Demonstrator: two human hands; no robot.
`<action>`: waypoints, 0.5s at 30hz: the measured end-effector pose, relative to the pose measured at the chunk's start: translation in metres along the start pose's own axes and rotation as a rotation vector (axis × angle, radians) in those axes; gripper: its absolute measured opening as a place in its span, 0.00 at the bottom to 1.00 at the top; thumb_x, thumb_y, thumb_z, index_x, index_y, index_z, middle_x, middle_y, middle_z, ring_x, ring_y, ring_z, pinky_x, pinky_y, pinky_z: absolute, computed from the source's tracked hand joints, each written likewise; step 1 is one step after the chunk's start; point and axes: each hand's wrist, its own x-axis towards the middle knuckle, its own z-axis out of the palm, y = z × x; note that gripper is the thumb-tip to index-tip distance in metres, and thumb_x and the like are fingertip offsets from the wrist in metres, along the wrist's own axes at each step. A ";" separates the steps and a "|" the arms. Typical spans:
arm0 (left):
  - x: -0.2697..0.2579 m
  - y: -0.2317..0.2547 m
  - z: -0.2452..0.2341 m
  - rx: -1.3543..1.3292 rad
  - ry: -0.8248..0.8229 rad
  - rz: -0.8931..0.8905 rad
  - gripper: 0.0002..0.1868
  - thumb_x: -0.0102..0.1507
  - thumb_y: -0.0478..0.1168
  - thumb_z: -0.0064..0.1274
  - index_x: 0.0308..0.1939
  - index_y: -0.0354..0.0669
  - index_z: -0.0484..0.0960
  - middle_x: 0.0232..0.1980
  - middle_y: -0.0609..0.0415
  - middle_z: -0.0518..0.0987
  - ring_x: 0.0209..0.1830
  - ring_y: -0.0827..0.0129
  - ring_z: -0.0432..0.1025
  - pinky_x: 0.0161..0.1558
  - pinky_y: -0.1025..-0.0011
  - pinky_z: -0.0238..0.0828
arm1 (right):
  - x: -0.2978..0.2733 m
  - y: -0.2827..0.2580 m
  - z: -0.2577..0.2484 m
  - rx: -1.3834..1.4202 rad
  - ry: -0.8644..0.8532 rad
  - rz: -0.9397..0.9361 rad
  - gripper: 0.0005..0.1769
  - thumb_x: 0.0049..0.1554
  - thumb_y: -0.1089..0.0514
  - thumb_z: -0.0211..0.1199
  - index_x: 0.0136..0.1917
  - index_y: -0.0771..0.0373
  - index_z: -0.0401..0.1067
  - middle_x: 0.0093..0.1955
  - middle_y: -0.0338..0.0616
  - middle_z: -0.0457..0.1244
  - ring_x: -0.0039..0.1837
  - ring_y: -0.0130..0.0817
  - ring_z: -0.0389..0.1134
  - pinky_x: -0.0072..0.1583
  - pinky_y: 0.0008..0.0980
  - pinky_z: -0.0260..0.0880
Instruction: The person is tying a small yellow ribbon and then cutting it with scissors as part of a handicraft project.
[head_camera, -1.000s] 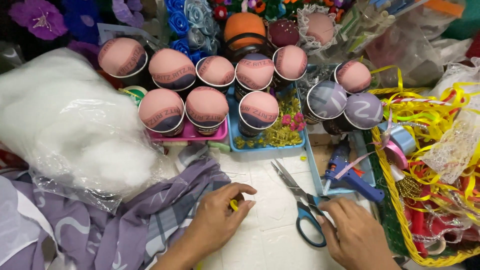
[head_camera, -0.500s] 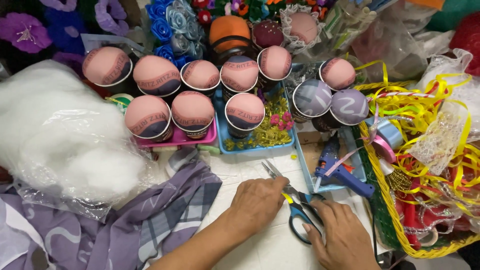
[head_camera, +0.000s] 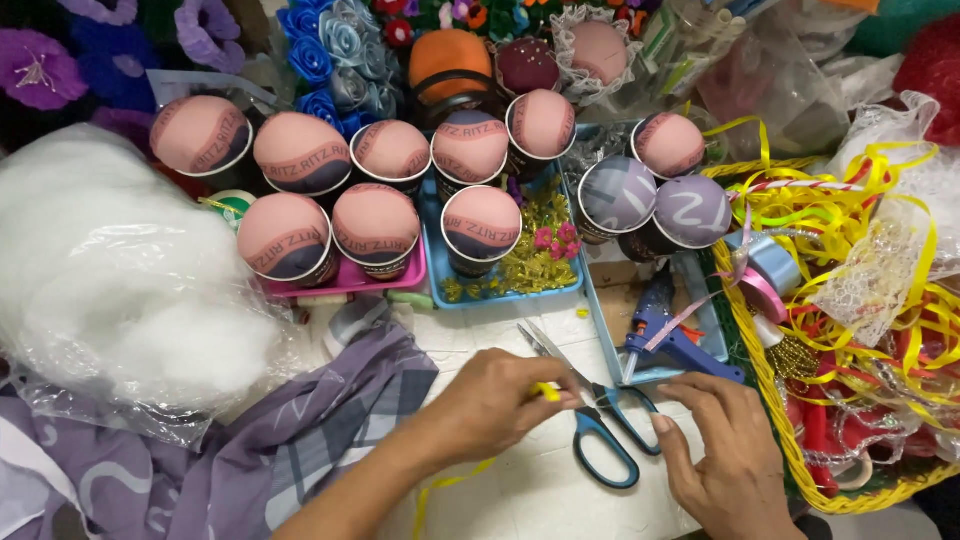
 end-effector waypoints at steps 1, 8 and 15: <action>-0.010 0.003 -0.016 -0.001 -0.005 -0.001 0.05 0.66 0.47 0.55 0.40 0.55 0.83 0.39 0.59 0.88 0.35 0.60 0.80 0.39 0.65 0.68 | 0.000 -0.001 -0.002 0.000 -0.001 0.005 0.15 0.59 0.53 0.60 0.57 0.57 0.75 0.57 0.43 0.67 0.60 0.42 0.67 0.64 0.42 0.64; -0.073 0.009 -0.086 -0.290 -0.163 -0.100 0.11 0.67 0.45 0.54 0.37 0.44 0.86 0.33 0.62 0.84 0.32 0.78 0.72 0.38 0.76 0.68 | -0.004 -0.007 0.006 0.086 -0.008 -0.046 0.13 0.60 0.54 0.58 0.55 0.61 0.75 0.56 0.46 0.68 0.58 0.42 0.68 0.61 0.42 0.67; -0.088 0.025 -0.097 -0.255 -0.161 0.030 0.14 0.69 0.49 0.49 0.39 0.46 0.84 0.31 0.64 0.82 0.26 0.77 0.69 0.31 0.76 0.65 | -0.028 -0.005 0.043 -0.061 -0.375 -0.022 0.26 0.59 0.39 0.54 0.65 0.52 0.69 0.65 0.44 0.64 0.60 0.46 0.68 0.56 0.49 0.67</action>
